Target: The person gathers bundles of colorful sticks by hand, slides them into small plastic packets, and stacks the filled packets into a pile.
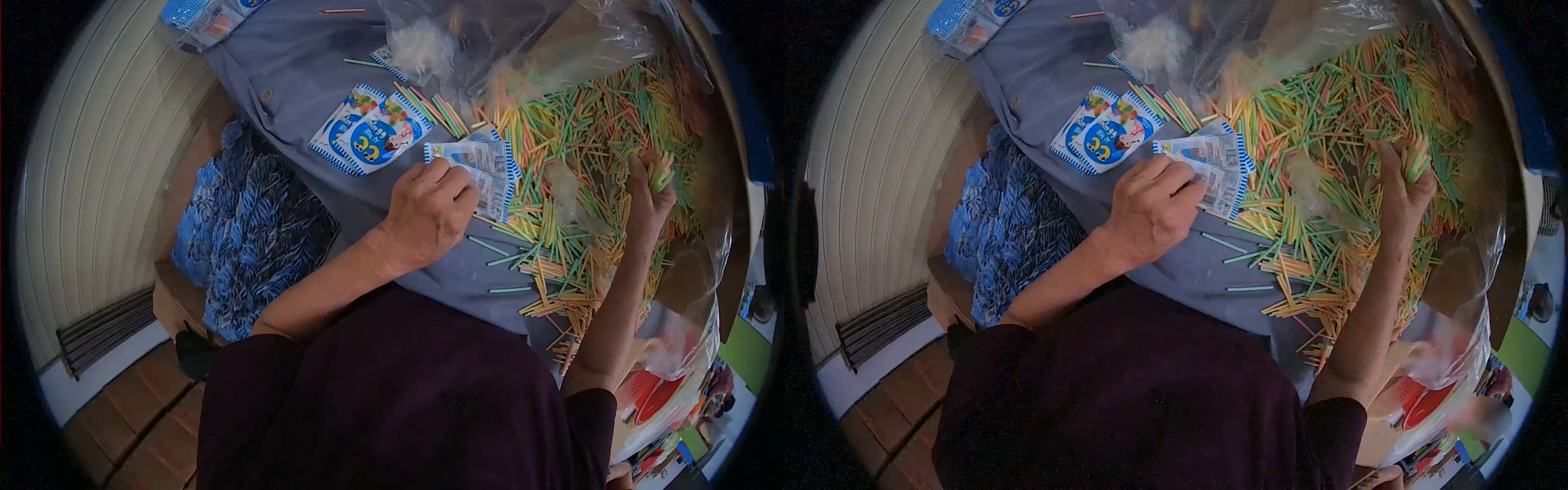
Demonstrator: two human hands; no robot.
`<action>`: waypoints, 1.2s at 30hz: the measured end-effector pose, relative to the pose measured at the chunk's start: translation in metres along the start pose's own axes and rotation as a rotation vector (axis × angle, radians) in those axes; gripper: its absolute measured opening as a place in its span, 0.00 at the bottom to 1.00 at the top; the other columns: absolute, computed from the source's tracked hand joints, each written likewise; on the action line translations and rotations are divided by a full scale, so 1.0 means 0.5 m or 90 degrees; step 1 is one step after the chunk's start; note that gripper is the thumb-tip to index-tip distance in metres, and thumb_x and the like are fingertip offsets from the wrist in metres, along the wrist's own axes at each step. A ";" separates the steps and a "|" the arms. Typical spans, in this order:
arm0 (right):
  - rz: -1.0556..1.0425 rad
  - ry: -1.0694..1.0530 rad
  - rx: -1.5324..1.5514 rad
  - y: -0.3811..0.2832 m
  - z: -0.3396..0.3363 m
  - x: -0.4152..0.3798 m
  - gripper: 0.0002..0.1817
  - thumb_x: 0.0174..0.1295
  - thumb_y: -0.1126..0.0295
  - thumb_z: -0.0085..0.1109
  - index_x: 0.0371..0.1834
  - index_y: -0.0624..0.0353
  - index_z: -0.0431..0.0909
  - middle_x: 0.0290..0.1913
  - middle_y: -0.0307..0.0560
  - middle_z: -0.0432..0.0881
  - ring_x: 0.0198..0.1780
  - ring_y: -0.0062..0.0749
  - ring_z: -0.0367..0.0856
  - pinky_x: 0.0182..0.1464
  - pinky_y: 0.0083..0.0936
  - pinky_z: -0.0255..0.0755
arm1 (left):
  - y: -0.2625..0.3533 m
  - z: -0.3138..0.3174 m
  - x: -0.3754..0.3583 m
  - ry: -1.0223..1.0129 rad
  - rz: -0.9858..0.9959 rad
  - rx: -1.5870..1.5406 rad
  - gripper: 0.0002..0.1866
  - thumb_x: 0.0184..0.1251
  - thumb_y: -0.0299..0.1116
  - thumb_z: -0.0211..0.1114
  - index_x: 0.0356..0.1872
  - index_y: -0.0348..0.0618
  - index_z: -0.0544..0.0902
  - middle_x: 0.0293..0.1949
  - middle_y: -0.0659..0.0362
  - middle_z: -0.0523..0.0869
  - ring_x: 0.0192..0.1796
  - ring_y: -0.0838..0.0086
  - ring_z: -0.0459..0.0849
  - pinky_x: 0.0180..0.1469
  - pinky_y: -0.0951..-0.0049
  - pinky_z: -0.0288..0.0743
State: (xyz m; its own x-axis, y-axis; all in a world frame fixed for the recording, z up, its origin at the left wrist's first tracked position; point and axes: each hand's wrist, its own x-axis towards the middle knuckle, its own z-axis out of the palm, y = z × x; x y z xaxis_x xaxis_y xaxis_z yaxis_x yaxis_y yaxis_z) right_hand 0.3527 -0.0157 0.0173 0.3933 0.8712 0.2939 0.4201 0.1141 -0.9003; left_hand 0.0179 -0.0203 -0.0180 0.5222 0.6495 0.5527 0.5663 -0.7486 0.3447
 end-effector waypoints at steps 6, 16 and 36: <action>0.032 0.048 0.249 0.002 0.046 0.019 0.10 0.68 0.66 0.63 0.38 0.63 0.82 0.23 0.31 0.71 0.24 0.14 0.62 0.28 0.20 0.57 | -0.006 -0.013 0.006 0.007 -0.072 -0.123 0.05 0.45 0.24 0.68 0.25 0.41 0.82 0.28 0.59 0.76 0.35 0.64 0.77 0.36 0.66 0.74; -0.037 -0.151 -0.175 0.053 0.066 0.007 0.16 0.72 0.60 0.57 0.38 0.64 0.83 0.30 0.39 0.81 0.34 0.24 0.76 0.39 0.27 0.71 | -0.008 -0.034 0.010 -0.022 -0.093 -0.115 0.09 0.44 0.21 0.70 0.30 0.40 0.84 0.33 0.59 0.81 0.38 0.62 0.79 0.40 0.66 0.75; 0.095 -0.248 0.784 -0.125 0.115 0.018 0.21 0.77 0.51 0.45 0.40 0.57 0.79 0.16 0.27 0.52 0.18 0.16 0.46 0.26 0.21 0.47 | -0.016 -0.074 0.065 0.052 -0.234 -0.515 0.06 0.51 0.17 0.73 0.27 0.36 0.84 0.26 0.61 0.83 0.29 0.81 0.79 0.33 0.80 0.72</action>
State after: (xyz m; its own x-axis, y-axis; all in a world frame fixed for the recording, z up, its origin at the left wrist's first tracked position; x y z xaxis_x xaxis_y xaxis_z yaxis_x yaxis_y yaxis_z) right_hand 0.2830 0.0127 0.0575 0.0222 0.9703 0.2410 -0.7114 0.1847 -0.6781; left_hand 0.0066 0.0016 0.0253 0.3309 0.8789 0.3435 0.0499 -0.3798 0.9237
